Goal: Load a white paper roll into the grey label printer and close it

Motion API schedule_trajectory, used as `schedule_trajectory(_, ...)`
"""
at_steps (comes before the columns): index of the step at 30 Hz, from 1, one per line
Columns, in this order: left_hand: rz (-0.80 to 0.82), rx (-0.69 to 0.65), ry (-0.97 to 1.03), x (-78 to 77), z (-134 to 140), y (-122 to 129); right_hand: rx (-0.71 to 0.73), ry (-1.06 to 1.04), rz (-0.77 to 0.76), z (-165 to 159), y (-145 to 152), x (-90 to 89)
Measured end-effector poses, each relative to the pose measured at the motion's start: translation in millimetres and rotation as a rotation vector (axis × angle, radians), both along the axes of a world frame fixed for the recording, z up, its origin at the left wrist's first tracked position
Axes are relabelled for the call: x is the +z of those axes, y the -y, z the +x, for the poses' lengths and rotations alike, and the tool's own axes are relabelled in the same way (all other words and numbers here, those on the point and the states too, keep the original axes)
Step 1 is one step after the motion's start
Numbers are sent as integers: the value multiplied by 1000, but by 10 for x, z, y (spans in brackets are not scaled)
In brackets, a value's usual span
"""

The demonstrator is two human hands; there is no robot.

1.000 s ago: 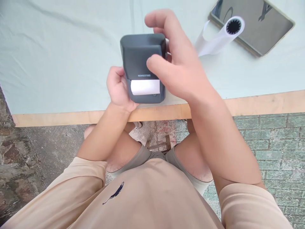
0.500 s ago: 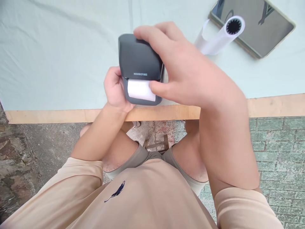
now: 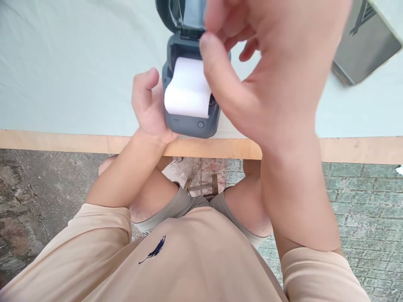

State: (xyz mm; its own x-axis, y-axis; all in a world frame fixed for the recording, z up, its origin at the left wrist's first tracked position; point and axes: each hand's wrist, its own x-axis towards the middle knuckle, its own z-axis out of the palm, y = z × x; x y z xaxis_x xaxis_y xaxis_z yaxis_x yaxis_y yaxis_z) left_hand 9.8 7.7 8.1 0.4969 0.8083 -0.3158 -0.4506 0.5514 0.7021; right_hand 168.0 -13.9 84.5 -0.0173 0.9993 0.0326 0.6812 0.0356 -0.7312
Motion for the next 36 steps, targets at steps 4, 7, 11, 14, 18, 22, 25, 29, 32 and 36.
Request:
schedule_trajectory(4, 32, 20, 106, 13, 29, 35, 147, 548, -18, -60, 0, -31)
schedule_trajectory(7, -221, 92, 193, 12, 39, 54, 127, 674, -145, -131, -34, -49)
schedule_trajectory(11, -268, 73, 198, -13, 37, 44, 111, 707, -142, -152, -59, -33)
schedule_trajectory(14, 62, -13, 121, -36, 48, 31, 102, 590, -57, -77, -15, -2)
schedule_trajectory(18, 55, -9, 142, -32, 63, 18, -46, 126, 63, 86, 153, -21)
schedule_trajectory(22, 15, 30, 47, -12, 58, -16, -347, -350, 189, 211, 314, -191)
schedule_trajectory(25, 3, 34, -42, -15, 44, -42, -233, -106, 380, 264, 340, -381)
schedule_trajectory(29, -7, 29, 6, -31, 24, -50, -248, 107, 285, 319, 342, -600)
schedule_trajectory(32, -3, 29, 50, -36, 19, -44, -224, 147, 171, 360, 392, -654)
schedule_trajectory(36, 17, 40, 22, -36, 27, -32, -435, -124, 339, 487, 416, -603)
